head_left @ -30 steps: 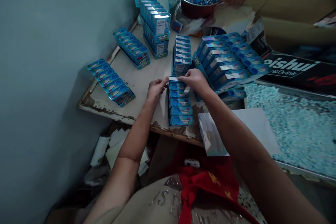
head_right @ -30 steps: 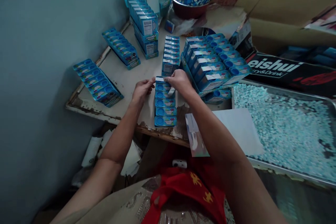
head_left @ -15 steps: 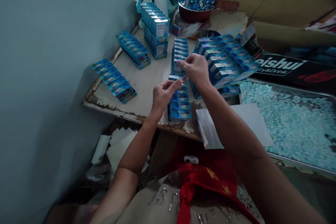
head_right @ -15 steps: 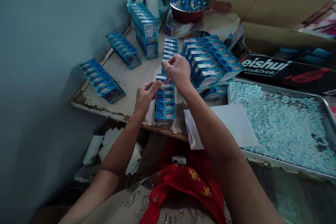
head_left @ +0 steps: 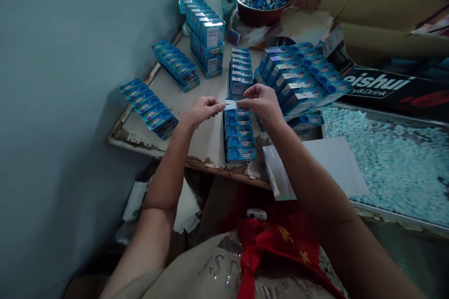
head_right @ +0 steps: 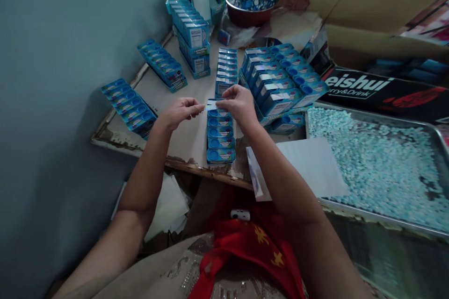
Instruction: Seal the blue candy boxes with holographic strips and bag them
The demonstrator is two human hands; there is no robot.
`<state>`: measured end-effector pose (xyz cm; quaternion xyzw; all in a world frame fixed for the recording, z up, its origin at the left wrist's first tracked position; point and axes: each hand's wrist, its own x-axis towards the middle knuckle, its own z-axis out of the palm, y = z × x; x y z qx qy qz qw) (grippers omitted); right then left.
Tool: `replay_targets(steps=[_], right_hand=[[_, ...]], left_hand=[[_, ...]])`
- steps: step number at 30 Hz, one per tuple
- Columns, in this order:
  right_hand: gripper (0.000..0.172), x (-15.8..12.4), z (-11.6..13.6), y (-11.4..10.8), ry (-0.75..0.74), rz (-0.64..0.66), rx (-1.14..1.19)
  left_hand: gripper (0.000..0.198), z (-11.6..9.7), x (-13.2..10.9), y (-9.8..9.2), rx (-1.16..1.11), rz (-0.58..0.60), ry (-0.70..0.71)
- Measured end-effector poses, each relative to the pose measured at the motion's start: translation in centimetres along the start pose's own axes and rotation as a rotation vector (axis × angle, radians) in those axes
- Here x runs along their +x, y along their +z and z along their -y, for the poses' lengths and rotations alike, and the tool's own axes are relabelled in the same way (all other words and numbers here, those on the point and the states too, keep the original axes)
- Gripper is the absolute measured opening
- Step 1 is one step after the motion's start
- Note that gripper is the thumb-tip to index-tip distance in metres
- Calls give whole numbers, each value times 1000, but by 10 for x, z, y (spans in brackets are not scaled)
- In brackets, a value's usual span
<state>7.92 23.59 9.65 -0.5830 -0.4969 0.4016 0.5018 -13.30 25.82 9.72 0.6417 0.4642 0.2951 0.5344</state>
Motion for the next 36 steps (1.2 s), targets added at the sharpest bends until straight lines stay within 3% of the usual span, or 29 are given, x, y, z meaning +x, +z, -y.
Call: replay_targets(steps=[4,9,14,18,23,26,29,32,33,34,36], right_hand=[[27,-2,-10,4,-59,-10,-161],[21,-4,-18,7,-34,-50,-355],[18,-5,-12,13,-24,-55,-474],[22,-5,-19,9,-7,-79,-566],[25,4,-49,2,-41,-52,-327],[23,1,-51,5,-38,-114,-339],[25,-24,-35,2,-104,-158,-485],[24,-70,-21,-19,-227,-99,-623],[20,-87,-20,-31,-263,-100,-664],[16,-105,-22,-46,-294,-130,-704],[16,-136,-36,-84,-321,-274,-784]], left_hand=[[25,2,10,-2,64,67,-48],[25,21,17,0,18,82,-91],[34,37,23,1,-55,77,-150],[47,52,22,12,-221,106,-204],[51,72,23,36,-392,-13,-315],[45,74,20,38,-387,-124,-323],[30,59,-7,39,-184,-421,-210],[14,28,-60,63,140,-737,98],[12,18,-79,80,213,-741,203],[9,9,-96,101,260,-658,310],[13,-2,-113,152,331,-388,501]])
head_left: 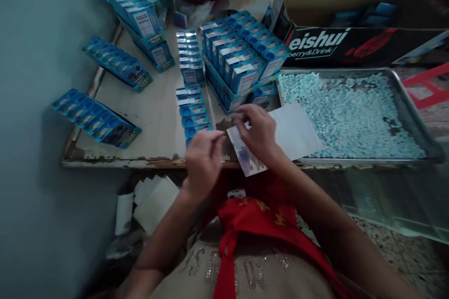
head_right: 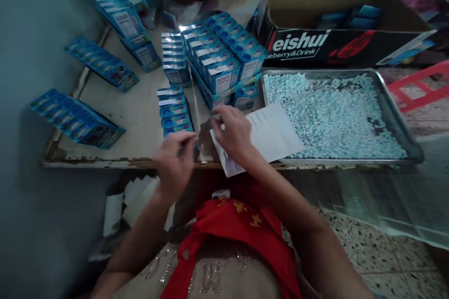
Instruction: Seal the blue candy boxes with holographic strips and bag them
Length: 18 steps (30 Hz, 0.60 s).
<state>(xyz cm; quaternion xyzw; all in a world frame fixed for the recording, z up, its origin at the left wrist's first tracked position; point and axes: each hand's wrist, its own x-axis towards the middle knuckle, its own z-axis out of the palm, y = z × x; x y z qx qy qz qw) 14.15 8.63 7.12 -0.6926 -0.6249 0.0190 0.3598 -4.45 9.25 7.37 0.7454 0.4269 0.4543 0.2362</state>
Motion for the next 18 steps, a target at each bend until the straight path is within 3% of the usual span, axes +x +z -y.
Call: replay_targets(steps=[2,5,7,9,14,18], right_hand=[[19,-26,-41,-22,63,-110,-122],[23,-58,-100,-42,85,-133,-298],[29,-73,-126,-49,89,-103,-366],[32,-83,-139,-53,114,-67,-396],[32,-77,-122,-53,181,-55,-436],[30,-48,-81,-48,8,-28,-393]], left_hand=[[27,-16,-9,46,16,163,70],[45,-3,0,102,151,246,-121],[46,14,9,118,192,262,-255],[40,27,14,118,131,262,-327],[29,28,8,111,-320,137,-573],[23,17,4,117,-600,34,-674]])
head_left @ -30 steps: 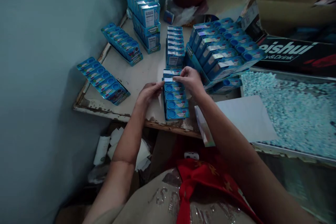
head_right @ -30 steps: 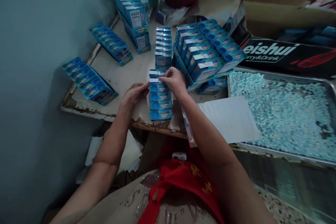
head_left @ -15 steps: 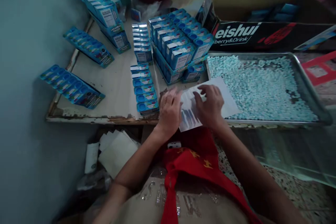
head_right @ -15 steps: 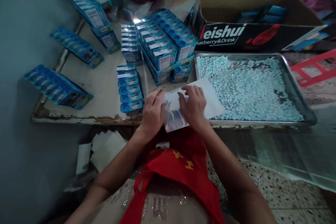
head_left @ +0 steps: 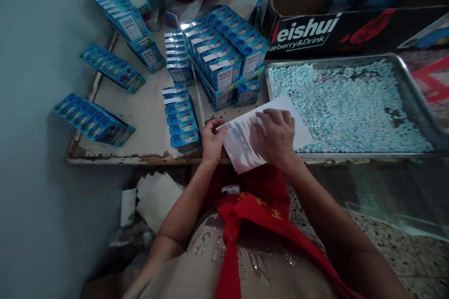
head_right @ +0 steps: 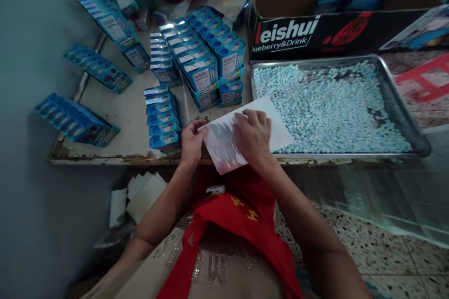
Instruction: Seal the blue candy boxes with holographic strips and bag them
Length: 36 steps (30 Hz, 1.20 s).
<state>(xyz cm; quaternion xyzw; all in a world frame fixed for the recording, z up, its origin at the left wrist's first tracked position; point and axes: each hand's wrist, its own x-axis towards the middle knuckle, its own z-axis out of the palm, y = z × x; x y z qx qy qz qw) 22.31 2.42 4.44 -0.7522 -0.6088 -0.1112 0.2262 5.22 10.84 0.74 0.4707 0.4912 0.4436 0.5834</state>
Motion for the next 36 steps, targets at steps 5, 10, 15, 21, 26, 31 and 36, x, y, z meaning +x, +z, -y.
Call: replay_targets(steps=[5,10,15,21,26,31,36], right_hand=[[35,28,45,3,-230,106,29],[42,18,51,24,-310,177,4],[51,1,39,31,-315,190,24],[49,4,39,20,-320,201,13],[44,-7,40,12,-337,200,-9],[28,-21,37,-16,-291,124,42],[25,-7,44,-63,-159,64,91]], left_hand=[[22,-8,0,4,-138,15,78],[30,-7,3,5,-206,-93,96],[21,-3,2,6,-87,-103,101],[18,-6,-4,9,-19,-131,144],[18,-5,-1,11,-6,-184,136],[13,3,12,15,122,-192,92],[7,-1,11,15,367,-72,246]])
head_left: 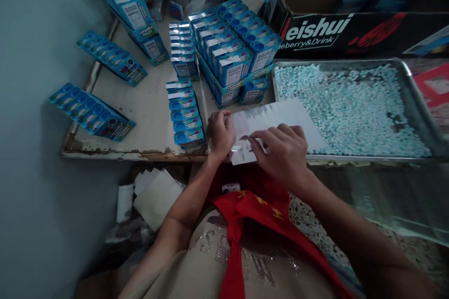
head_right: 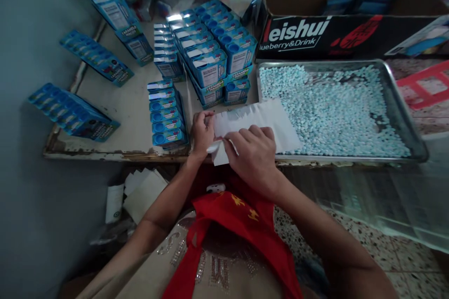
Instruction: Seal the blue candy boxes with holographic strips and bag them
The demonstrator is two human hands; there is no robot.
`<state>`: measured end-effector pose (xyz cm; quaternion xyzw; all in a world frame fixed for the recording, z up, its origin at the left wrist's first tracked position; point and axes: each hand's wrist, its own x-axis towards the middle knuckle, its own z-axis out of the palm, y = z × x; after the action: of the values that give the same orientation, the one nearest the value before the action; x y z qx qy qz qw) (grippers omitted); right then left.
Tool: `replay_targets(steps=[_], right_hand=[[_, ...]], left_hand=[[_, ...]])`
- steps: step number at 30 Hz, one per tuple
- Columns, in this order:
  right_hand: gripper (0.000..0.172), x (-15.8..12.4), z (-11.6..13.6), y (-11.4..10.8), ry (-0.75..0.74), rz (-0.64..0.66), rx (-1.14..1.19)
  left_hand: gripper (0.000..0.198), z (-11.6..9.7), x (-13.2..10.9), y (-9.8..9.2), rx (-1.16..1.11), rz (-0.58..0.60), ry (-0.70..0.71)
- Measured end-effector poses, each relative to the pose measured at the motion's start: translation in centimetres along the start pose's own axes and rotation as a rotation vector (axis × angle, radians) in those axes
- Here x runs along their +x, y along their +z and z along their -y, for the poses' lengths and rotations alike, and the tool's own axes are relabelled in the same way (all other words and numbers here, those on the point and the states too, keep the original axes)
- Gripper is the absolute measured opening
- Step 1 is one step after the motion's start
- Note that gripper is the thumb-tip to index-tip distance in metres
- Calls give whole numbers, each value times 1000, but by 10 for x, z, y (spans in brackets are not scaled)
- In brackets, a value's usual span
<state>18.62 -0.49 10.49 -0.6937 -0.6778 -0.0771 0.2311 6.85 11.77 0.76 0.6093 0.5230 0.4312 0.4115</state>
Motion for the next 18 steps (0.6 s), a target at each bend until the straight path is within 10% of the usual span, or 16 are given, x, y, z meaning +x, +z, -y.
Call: replay_targets(steps=[4,9,18], right_hand=[[17,31,1,-28,208,85,288],[26,59,-3,-31,276,208,503],[36,71,6,-7,356,283,792]], left_hand=[[26,-22,-23,-18,-237,10,109],[74,-50,-43,-47,-864,233,-305],[50,-64,-48,-83,-599,89,-223]])
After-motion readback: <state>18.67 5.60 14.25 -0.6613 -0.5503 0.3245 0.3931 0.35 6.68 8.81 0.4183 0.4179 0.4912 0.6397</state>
